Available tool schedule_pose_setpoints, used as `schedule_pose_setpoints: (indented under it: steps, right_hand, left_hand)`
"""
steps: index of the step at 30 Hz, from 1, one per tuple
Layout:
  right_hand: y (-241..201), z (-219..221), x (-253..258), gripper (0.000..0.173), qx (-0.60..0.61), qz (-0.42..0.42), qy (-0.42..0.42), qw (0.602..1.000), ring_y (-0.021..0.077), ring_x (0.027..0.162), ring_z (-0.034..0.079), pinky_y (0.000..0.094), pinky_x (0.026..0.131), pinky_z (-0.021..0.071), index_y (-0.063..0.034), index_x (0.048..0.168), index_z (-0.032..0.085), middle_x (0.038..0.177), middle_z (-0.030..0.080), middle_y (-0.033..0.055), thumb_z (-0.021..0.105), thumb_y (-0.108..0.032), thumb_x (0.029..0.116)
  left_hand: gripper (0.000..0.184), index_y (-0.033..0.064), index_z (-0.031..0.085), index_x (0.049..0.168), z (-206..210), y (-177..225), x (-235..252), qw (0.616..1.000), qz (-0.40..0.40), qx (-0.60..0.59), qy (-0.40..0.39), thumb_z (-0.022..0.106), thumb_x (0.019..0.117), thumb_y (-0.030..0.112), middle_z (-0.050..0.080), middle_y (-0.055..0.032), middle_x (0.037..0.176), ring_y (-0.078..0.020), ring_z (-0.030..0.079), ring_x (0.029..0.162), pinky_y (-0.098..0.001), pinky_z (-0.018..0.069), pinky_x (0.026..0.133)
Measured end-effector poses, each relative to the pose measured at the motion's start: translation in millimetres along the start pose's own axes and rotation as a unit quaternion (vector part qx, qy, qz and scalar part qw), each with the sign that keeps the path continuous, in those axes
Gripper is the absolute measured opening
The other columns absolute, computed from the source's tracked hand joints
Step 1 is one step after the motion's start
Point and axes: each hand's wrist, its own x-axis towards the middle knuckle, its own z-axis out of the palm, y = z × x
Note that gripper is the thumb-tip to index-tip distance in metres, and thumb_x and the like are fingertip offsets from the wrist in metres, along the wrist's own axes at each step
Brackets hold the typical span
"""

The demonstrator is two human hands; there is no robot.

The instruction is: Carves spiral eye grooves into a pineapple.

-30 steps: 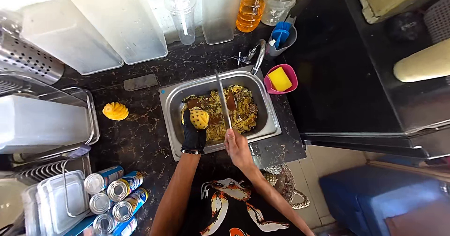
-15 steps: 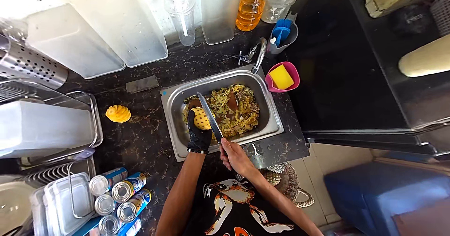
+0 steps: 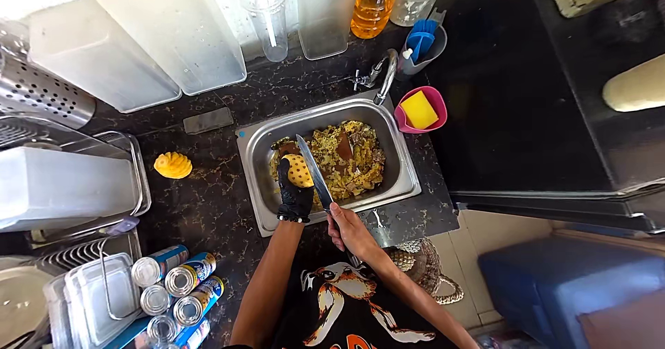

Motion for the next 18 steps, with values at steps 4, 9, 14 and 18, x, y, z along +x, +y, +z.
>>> schedule_pose_setpoints:
  steps: [4,9,14,18]
  right_hand:
    - [-2.7,0.3,3.3,0.052,0.029,0.011,0.009,0.999,0.0078,0.041,0.044,0.0223,0.041,0.0413,-0.0092,0.085,0.050,0.056,0.044,-0.0025,0.022,-0.042,0.1131]
    - [-8.0,-1.7,25.5,0.052,0.019,-0.017,0.049,0.998,0.0085,0.042,0.045,0.0227,0.042,0.0428,-0.0077,0.086,0.051,0.057,0.046,-0.0018,0.021,-0.041,0.1135]
    - [-5.5,-6.2,30.6,0.054,-0.012,-0.035,0.062,0.997,0.0093,0.043,0.046,0.0238,0.042,0.0431,-0.0085,0.085,0.053,0.058,0.047,-0.0011,0.023,-0.044,0.1130]
    - [2.1,-3.1,24.3,0.053,-0.092,-0.079,0.093,0.988,0.0105,0.046,0.047,0.0275,0.045,0.0445,-0.0091,0.085,0.056,0.060,0.047,-0.0015,0.025,-0.043,0.1120]
  left_hand:
    - [0.036,0.0206,0.050,0.133,4.9,-4.2,-1.3,1.000,-0.006,-0.010,-0.007,0.044,0.1049,0.043,0.063,-0.0038,0.115,-0.0157,0.063,0.104,-0.0389,0.0554,0.090]
    - [0.040,0.0205,0.050,0.137,15.8,-19.3,-21.7,0.999,-0.028,0.039,0.008,0.042,0.1059,0.045,0.063,-0.0031,0.118,-0.0150,0.063,0.106,-0.0377,0.0549,0.090]
    - [0.044,0.0258,0.049,0.140,7.4,-27.3,-25.5,0.997,-0.042,0.058,0.003,0.043,0.1049,0.051,0.062,-0.0009,0.127,-0.0151,0.061,0.114,-0.0395,0.0540,0.095]
    - [0.039,0.0203,0.049,0.137,14.1,-27.7,-16.8,0.999,-0.005,0.013,0.045,0.042,0.1070,0.044,0.062,-0.0049,0.120,-0.0169,0.062,0.109,-0.0416,0.0540,0.094]
